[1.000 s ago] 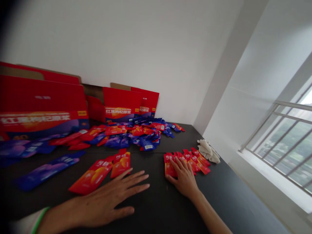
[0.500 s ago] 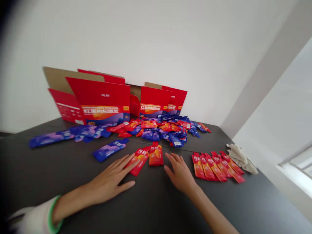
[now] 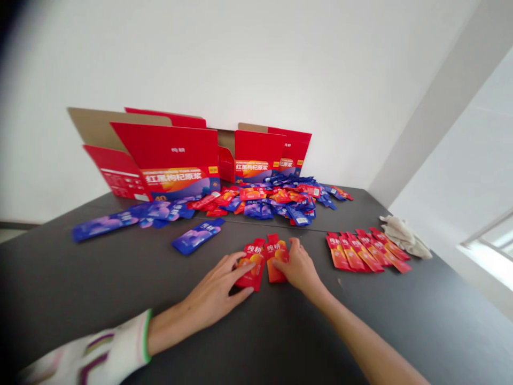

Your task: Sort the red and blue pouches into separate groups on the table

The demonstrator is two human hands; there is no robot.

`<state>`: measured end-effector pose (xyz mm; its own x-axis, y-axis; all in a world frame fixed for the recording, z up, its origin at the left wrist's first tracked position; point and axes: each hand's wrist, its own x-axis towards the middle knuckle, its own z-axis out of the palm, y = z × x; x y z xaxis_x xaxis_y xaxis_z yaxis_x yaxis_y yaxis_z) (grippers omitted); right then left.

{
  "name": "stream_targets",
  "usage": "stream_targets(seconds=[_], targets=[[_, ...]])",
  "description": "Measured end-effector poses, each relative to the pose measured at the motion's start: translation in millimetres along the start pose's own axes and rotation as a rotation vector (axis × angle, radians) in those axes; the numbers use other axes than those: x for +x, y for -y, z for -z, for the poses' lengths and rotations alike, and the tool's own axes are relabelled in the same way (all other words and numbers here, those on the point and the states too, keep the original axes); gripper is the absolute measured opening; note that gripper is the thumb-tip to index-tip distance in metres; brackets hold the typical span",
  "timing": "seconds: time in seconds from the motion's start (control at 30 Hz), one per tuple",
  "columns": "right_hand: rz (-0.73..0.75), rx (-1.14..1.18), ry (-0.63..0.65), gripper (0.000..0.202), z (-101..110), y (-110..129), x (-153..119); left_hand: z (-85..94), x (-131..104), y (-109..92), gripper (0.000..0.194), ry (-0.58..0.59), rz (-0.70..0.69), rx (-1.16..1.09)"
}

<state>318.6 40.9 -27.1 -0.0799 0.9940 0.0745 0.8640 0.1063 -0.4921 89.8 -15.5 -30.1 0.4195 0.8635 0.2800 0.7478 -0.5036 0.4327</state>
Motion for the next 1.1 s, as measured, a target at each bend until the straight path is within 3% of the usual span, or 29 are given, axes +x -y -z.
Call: stream_targets(seconds=[0.1,0.27,0.37,0.53,0.73,0.9,1.1], targets=[[-0.162,0.188,0.079,0.068,2,5,11,-1.1,4,-6,0.039,-0.015,0.026,-0.053],[-0.303,0.958,0.313,0.027,13,8,0,-4.9,8,-10,0.04,0.006,0.027,-0.087],[-0.299,1.058,0.289,0.022,14,9,-12,-12.5,9,-15,0.044,-0.006,-0.004,-0.072],[-0.242,0.857,0.312,0.022,7,11,-16,-19.0,8,-24,0.048,0.006,-0.004,-0.119],[-0.105,0.209,0.009,0.026,-3,7,-12,-25.0,16,-29,0.03,0.015,0.017,-0.261],[-0.123,-0.067,-0.113,0.029,3,-30,-6,-47.4,48,-42,0.029,0.045,-0.121,-0.253],[-0.206,-0.329,-0.346,0.043,21,-71,-7,-81.8,97,-72,0.026,0.049,-0.183,-0.237]])
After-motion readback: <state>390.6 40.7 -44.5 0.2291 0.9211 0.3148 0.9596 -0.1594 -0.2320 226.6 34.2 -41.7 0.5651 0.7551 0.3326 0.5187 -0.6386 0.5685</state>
